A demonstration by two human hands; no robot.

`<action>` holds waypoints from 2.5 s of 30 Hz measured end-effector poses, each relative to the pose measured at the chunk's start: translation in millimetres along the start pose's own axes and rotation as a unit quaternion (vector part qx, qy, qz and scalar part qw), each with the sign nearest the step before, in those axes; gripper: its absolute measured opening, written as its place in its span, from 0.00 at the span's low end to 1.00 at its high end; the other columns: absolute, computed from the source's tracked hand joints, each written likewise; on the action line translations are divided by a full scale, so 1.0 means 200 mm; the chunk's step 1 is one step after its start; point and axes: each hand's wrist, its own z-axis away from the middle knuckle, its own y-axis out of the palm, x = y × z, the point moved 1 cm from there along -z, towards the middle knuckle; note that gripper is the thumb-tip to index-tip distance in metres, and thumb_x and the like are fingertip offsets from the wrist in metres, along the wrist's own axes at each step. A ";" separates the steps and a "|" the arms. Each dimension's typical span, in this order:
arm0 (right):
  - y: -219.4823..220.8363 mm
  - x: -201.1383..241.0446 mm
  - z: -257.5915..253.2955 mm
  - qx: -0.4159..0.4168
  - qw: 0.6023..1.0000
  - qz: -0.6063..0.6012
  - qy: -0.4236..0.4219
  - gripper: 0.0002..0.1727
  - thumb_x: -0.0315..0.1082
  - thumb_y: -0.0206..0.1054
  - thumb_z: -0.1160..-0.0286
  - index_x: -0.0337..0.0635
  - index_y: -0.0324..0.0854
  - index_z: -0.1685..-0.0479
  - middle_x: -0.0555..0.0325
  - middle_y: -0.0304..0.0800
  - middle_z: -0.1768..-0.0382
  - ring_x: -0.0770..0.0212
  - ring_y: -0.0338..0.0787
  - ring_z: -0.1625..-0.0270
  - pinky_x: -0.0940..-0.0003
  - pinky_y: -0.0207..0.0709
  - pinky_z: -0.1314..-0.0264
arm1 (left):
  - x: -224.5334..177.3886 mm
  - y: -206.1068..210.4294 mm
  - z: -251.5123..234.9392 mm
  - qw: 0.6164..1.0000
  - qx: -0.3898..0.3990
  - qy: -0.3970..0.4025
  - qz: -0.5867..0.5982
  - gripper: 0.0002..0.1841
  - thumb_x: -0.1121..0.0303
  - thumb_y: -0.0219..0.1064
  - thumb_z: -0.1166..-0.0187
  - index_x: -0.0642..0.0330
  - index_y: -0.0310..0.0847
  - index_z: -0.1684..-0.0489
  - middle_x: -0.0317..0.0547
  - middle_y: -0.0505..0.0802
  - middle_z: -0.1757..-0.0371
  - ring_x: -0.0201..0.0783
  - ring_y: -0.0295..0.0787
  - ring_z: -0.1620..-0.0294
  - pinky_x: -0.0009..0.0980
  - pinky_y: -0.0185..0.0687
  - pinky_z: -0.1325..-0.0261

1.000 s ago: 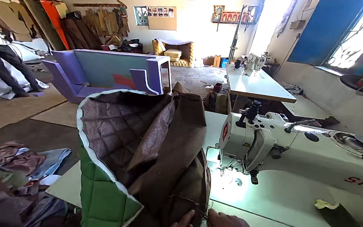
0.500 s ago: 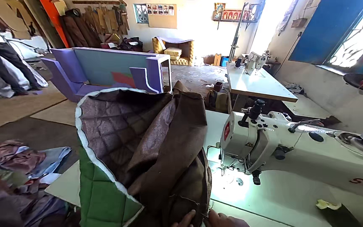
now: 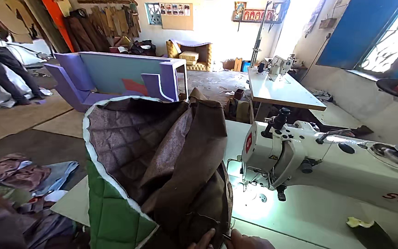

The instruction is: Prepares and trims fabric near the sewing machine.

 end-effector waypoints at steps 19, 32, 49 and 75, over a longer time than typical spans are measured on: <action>0.01 -0.03 0.02 -0.038 0.998 -0.010 -0.038 0.31 0.55 0.42 0.06 0.36 0.82 0.43 0.36 0.93 0.59 0.33 0.94 0.50 0.32 0.83 0.54 | 0.01 0.00 0.00 1.000 0.012 0.014 0.017 0.09 0.73 0.63 0.26 0.66 0.89 0.69 0.56 0.96 0.43 0.52 0.96 0.62 0.44 0.89 0.60; -0.02 -0.09 0.12 -0.009 0.999 0.005 -0.047 0.32 0.53 0.39 0.05 0.35 0.81 0.45 0.36 0.92 0.60 0.34 0.94 0.50 0.34 0.83 0.54 | 0.06 -0.10 0.03 1.000 -0.020 0.002 -0.022 0.07 0.76 0.65 0.30 0.65 0.86 0.77 0.57 0.96 0.45 0.51 0.95 0.64 0.43 0.88 0.60; -0.01 0.10 0.02 -0.012 1.000 -0.012 -0.014 0.30 0.55 0.43 0.07 0.38 0.80 0.40 0.37 0.92 0.56 0.34 0.93 0.47 0.33 0.83 0.53 | 0.10 -0.08 0.05 0.998 -0.049 0.036 0.016 0.05 0.74 0.66 0.29 0.60 0.88 0.73 0.49 0.98 0.57 0.46 0.94 0.62 0.38 0.88 0.55; 0.04 0.11 0.01 -0.019 1.000 0.004 0.001 0.32 0.54 0.38 0.05 0.37 0.80 0.40 0.36 0.93 0.57 0.33 0.94 0.49 0.33 0.83 0.54 | 0.10 -0.08 0.05 0.999 -0.040 0.017 0.012 0.08 0.73 0.64 0.26 0.60 0.88 0.72 0.50 0.97 0.54 0.47 0.94 0.61 0.39 0.88 0.54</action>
